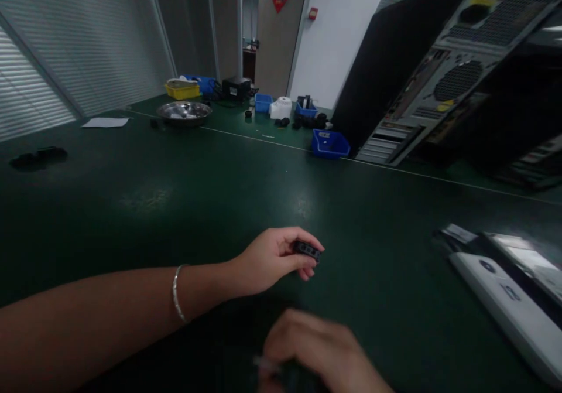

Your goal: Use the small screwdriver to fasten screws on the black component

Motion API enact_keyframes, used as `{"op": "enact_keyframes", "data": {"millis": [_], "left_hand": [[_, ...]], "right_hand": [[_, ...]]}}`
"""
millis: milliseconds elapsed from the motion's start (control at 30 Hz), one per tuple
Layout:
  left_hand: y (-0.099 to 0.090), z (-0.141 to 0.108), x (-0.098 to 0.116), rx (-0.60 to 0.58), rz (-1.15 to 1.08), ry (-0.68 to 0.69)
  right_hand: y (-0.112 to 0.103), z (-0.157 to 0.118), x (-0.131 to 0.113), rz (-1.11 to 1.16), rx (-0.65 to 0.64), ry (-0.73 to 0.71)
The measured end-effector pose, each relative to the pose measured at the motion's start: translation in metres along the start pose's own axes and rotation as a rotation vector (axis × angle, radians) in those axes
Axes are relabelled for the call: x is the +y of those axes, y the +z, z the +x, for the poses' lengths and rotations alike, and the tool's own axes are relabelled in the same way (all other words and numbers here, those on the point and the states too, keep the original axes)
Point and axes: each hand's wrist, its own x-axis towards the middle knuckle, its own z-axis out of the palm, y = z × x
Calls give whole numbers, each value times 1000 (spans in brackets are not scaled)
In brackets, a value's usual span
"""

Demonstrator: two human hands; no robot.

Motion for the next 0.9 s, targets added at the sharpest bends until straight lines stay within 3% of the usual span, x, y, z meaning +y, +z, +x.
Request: {"op": "enact_keyframes", "data": {"millis": [33, 100, 167, 367, 567, 700, 900], "left_hand": [[1, 0, 0, 5, 14, 0], [3, 0, 2, 4, 54, 4], [5, -1, 3, -3, 116, 9], [6, -4, 5, 70, 521, 27], [4, -1, 2, 76, 581, 28], [3, 0, 0, 86, 541, 22], [6, 0, -2, 118, 250, -69]], "right_hand": [[-16, 2, -2, 18, 182, 11], [-40, 6, 1, 49, 475, 168], [-50, 7, 11, 159, 586, 301], [-47, 6, 39, 328, 552, 363], [-47, 2, 42, 287, 501, 390], [-48, 2, 46, 308, 465, 388], [-46, 3, 47, 331, 440, 397]]}}
